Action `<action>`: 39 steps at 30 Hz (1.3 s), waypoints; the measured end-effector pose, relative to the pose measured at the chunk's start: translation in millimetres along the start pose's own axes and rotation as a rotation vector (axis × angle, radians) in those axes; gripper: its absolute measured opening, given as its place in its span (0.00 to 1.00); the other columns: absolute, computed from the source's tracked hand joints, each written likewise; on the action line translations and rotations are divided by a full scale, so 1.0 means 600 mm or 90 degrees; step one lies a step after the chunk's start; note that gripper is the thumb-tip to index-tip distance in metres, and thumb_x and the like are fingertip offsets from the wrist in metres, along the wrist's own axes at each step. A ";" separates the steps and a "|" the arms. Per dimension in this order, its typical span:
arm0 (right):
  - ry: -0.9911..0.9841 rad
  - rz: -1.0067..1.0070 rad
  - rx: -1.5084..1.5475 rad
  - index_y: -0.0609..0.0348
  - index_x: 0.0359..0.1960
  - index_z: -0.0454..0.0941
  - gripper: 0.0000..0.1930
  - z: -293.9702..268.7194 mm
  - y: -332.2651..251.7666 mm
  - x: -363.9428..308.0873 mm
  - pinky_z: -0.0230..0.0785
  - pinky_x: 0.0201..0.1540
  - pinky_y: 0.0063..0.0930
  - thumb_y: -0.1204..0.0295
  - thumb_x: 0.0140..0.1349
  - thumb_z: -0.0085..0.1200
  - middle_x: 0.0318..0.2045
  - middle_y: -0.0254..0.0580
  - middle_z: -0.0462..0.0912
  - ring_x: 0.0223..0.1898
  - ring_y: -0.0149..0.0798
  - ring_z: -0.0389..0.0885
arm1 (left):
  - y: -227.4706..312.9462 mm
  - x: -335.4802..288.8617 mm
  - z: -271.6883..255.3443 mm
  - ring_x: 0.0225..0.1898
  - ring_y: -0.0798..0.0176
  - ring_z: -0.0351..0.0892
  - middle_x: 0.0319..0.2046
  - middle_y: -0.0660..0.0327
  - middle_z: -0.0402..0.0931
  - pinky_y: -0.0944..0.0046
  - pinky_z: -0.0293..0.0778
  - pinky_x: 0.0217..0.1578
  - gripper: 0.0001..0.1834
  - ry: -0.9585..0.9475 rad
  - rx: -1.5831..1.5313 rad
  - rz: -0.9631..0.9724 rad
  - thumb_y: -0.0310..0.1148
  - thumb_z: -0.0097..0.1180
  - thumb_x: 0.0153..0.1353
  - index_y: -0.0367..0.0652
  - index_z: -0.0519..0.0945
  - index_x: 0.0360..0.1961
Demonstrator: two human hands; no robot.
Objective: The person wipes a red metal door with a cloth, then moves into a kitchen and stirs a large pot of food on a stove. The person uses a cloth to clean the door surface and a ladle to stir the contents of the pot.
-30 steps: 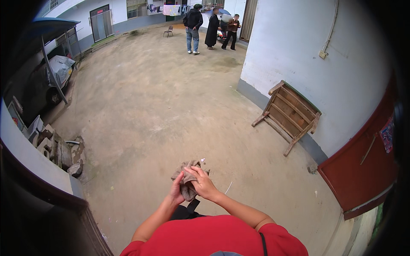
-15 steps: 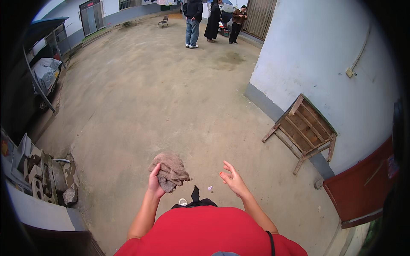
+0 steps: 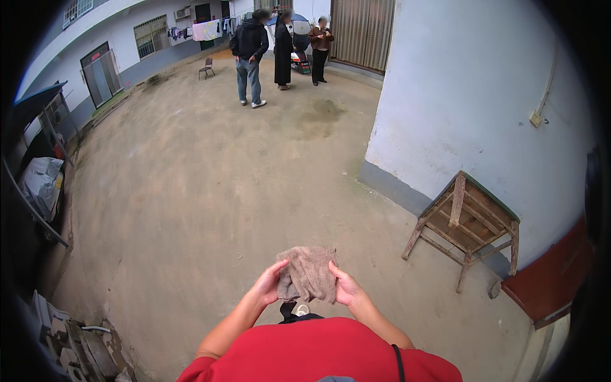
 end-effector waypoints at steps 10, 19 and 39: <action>0.025 -0.061 0.109 0.60 0.67 0.60 0.31 -0.055 -0.344 0.423 0.62 0.66 0.53 0.57 0.69 0.52 0.64 0.47 0.69 0.65 0.48 0.68 | 0.316 0.228 -0.350 0.39 0.59 0.80 0.35 0.60 0.79 0.56 0.78 0.44 0.08 0.415 -0.190 0.183 0.35 0.54 0.62 0.43 0.77 0.38; 0.163 -0.241 0.134 0.57 0.66 0.63 0.27 -0.219 -0.709 0.722 0.60 0.66 0.58 0.60 0.69 0.51 0.63 0.48 0.71 0.64 0.51 0.69 | 0.852 0.736 -0.261 0.33 0.65 0.78 0.31 0.63 0.78 0.63 0.77 0.37 0.05 0.313 -0.093 0.253 0.32 0.53 0.61 0.42 0.76 0.35; 0.219 -0.250 0.119 0.62 0.63 0.66 0.26 -0.368 -1.616 1.471 0.63 0.65 0.52 0.63 0.68 0.53 0.61 0.49 0.73 0.62 0.51 0.71 | 1.449 1.667 -0.214 0.32 0.63 0.78 0.32 0.62 0.77 0.63 0.78 0.34 0.06 0.323 -0.039 0.183 0.32 0.53 0.64 0.42 0.77 0.38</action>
Point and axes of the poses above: each hand's wrist, its own x-axis towards the middle knuckle, its own z-axis out of the palm, y = z × x, the point moved 7 cm from there along x, towards the middle knuckle
